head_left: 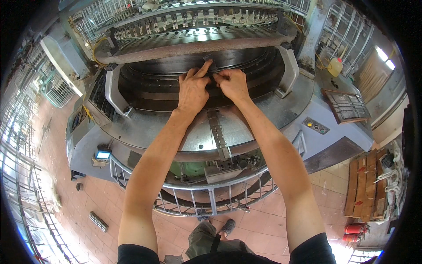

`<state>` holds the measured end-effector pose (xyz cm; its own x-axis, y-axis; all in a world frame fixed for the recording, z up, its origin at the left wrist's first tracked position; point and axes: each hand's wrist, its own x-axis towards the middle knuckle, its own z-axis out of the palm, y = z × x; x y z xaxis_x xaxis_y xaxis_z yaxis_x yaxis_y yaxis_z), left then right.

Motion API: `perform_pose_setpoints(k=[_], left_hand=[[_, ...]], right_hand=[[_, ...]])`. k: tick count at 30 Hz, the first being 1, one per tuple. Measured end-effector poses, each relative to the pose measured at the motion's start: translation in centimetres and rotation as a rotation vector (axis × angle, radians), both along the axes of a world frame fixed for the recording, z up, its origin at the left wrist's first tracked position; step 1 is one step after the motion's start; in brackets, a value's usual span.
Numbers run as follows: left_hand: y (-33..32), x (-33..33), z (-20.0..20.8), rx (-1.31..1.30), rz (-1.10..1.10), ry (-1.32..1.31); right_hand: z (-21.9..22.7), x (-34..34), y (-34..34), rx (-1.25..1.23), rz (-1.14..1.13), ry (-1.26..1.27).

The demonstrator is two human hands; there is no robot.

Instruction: The person repeatedly picks up small metal strips and inserts them into slots on a large circular machine. The person handles the strips one at a time, aligning and pressing them into place on the machine's inner ring.

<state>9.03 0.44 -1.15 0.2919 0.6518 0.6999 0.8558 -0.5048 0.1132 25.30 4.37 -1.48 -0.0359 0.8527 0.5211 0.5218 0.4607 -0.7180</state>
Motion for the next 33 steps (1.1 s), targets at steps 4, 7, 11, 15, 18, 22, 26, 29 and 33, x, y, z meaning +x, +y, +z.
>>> perform_pose_setpoints(k=[4,7,11,15,18,22,26,29,33], left_hand=[[-0.1,0.1,0.1,-0.014,0.012,0.014],[-0.2,0.1,0.1,-0.022,0.014,0.017],[-0.1,0.1,0.1,-0.024,-0.002,-0.004],[0.0,0.1,0.0,-0.008,0.005,0.008],[0.0,0.1,0.1,0.003,0.007,0.014],[-0.2,0.3,0.4,-0.010,0.016,0.054],[-0.6,0.8,1.2,0.036,0.128,0.232],[-0.5,0.2,2.2,-0.058,0.157,0.236],[-0.5,-2.3,3.6,-0.275,0.015,0.113]], right_hand=[[0.0,0.0,0.0,-0.002,0.000,0.011],[-0.1,0.0,0.1,0.008,-0.003,-0.001],[-0.2,-0.2,0.2,0.025,-0.038,-0.027],[0.0,-0.1,0.0,0.023,-0.027,-0.025],[0.1,-0.1,-0.2,0.025,-0.035,-0.037],[0.0,-0.3,-0.2,0.042,-0.044,0.006],[0.0,-0.9,-0.2,0.091,-0.066,-0.016],[1.0,-1.6,-0.5,-0.160,-0.013,0.023],[3.3,-3.1,-1.1,-0.331,0.023,-0.072]])
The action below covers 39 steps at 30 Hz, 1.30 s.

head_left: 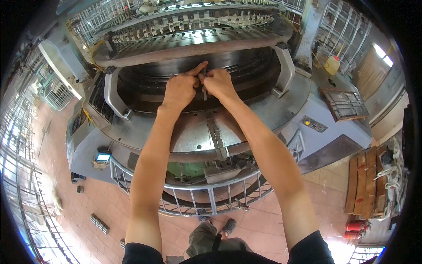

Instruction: The person repeatedly picks up small metal strips and inserts them into slots on a large circular machine. The person handles the strips one at a time, aligning and pressing them into place on the machine's inner ring.

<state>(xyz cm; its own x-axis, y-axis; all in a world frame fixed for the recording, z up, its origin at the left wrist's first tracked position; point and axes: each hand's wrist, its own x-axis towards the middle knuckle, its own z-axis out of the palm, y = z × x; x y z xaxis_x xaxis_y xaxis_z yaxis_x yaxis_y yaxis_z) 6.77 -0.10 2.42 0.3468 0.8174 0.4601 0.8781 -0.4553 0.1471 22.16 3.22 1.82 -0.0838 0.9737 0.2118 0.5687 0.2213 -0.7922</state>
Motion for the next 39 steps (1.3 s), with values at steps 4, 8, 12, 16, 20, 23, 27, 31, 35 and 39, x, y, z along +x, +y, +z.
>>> perform_pose_setpoints(k=[4,8,12,16,20,23,27,31,35,39], left_hand=[[0.0,-1.0,0.9,-0.047,-0.089,0.026],[-0.3,-1.0,1.4,-0.054,-0.093,0.126],[-0.3,-0.8,1.3,-0.001,-0.072,0.199],[0.1,-0.6,1.1,0.019,-0.067,0.233],[0.2,-1.2,1.2,0.020,-0.115,0.216],[0.2,-1.5,1.0,0.007,-0.120,0.241],[0.6,-2.1,1.0,-0.001,-0.181,0.250],[0.6,-2.5,1.6,-0.055,-0.184,0.224],[0.0,-2.3,2.0,-0.074,-0.177,0.201],[-0.3,-2.0,2.2,-0.097,-0.132,0.228]], right_hand=[[1.6,0.2,-0.7,-0.286,0.030,-0.039],[1.0,1.4,-1.5,-0.338,0.032,0.326],[0.2,1.9,-1.8,-0.360,0.082,0.536],[0.1,2.2,-2.2,-0.279,-0.010,0.319],[0.2,1.8,-2.3,-0.113,-0.078,0.017],[0.0,1.2,-2.4,0.081,-0.086,-0.110],[-0.6,1.2,-3.0,-0.202,-0.046,0.164],[-1.4,1.0,-2.9,-0.063,-0.031,0.205],[-1.9,1.1,-2.1,0.017,-0.074,0.298],[-1.8,1.7,-2.2,-0.121,-0.058,0.456]])
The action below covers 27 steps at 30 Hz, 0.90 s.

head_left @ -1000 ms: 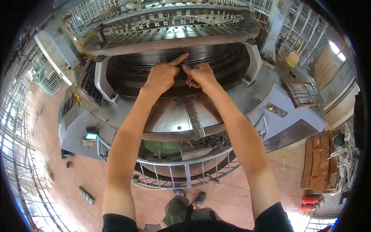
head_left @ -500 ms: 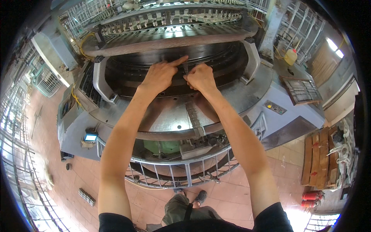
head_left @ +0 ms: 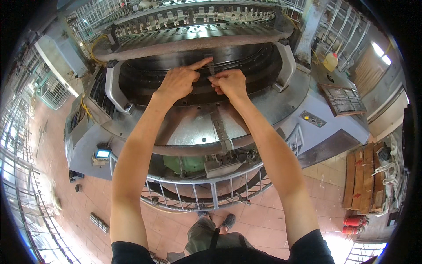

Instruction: The person repeatedly picks up small metal strips and inserts them into slots on a large circular machine. The person handles the strips one at a time, aligning and pressing them into place on the machine's inner ring.

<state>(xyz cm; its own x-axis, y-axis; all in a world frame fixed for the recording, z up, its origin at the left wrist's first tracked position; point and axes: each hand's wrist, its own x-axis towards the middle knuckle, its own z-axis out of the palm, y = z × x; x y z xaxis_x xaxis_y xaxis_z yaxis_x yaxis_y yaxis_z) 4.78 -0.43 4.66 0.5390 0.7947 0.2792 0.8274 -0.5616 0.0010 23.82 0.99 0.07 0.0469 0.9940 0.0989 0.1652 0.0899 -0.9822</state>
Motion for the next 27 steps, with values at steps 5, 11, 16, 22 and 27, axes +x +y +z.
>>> perform_pose_setpoints(k=[5,11,16,22,27], left_hand=[[0.0,0.3,-0.2,0.001,0.022,-0.017],[-0.2,0.6,-0.1,0.066,0.034,-0.009],[0.3,0.2,-0.4,-0.031,0.019,-0.065],[1.6,-0.2,-2.0,0.061,-0.102,-0.216],[2.1,-0.2,-2.9,0.044,-0.125,-0.309]], right_hand=[[0.6,-0.4,-0.7,-0.006,-0.036,-0.012],[0.4,-0.5,-0.4,0.032,-0.040,-0.128],[-0.4,-0.4,-0.4,0.140,-0.028,-0.161],[-0.8,-0.2,-0.8,0.176,-0.023,-0.149],[-0.9,-0.1,-0.9,0.205,-0.027,-0.169]])
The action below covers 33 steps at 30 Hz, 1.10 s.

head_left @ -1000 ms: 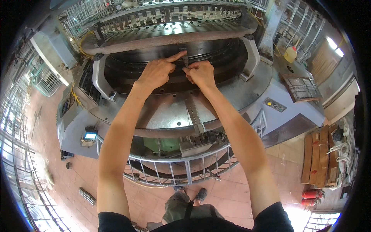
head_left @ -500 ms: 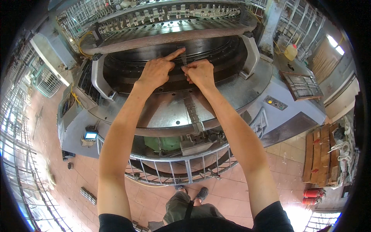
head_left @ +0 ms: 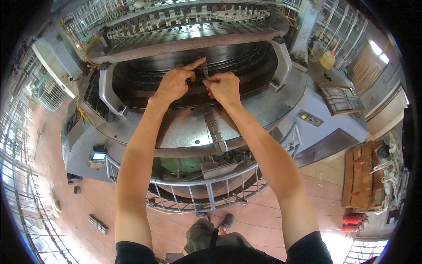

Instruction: The person repeatedly picks up small metal strips and inserts them into slots on a large circular machine. The person handles the strips one at a time, aligning and pressing them into place on the machine's inner ring.

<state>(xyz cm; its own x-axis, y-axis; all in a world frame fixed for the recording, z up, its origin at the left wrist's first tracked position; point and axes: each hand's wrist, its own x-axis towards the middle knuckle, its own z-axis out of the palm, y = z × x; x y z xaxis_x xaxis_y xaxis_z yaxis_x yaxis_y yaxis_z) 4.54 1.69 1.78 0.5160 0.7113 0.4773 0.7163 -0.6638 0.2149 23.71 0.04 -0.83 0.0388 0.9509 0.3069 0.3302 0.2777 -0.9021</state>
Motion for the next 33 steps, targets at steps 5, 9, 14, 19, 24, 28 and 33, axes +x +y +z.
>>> perform_pose_setpoints(k=[5,9,14,19,24,28,33], left_hand=[[0.56,-0.48,-0.02,0.009,-0.069,-0.016],[0.91,-0.55,-0.03,0.007,-0.089,-0.020],[0.89,-0.60,-0.02,-0.022,-0.078,-0.019],[0.89,-0.42,-0.50,0.010,-0.084,-0.087],[0.88,-0.36,-0.62,0.039,-0.073,-0.068],[0.64,-0.06,-0.55,0.039,-0.046,-0.058],[0.42,0.11,-0.47,0.027,-0.023,-0.046]], right_hand=[[-0.10,-0.16,-0.05,0.019,0.002,0.058],[-0.01,-0.15,-0.06,0.022,-0.015,-0.012],[0.05,-0.12,-0.09,0.005,-0.014,0.000],[-0.12,-0.25,0.07,0.025,-0.013,0.026],[-0.01,-0.17,0.13,-0.004,-0.026,0.023],[0.28,-0.02,0.04,-0.058,-0.027,0.040],[0.06,-0.16,0.10,-0.051,-0.040,0.054]])
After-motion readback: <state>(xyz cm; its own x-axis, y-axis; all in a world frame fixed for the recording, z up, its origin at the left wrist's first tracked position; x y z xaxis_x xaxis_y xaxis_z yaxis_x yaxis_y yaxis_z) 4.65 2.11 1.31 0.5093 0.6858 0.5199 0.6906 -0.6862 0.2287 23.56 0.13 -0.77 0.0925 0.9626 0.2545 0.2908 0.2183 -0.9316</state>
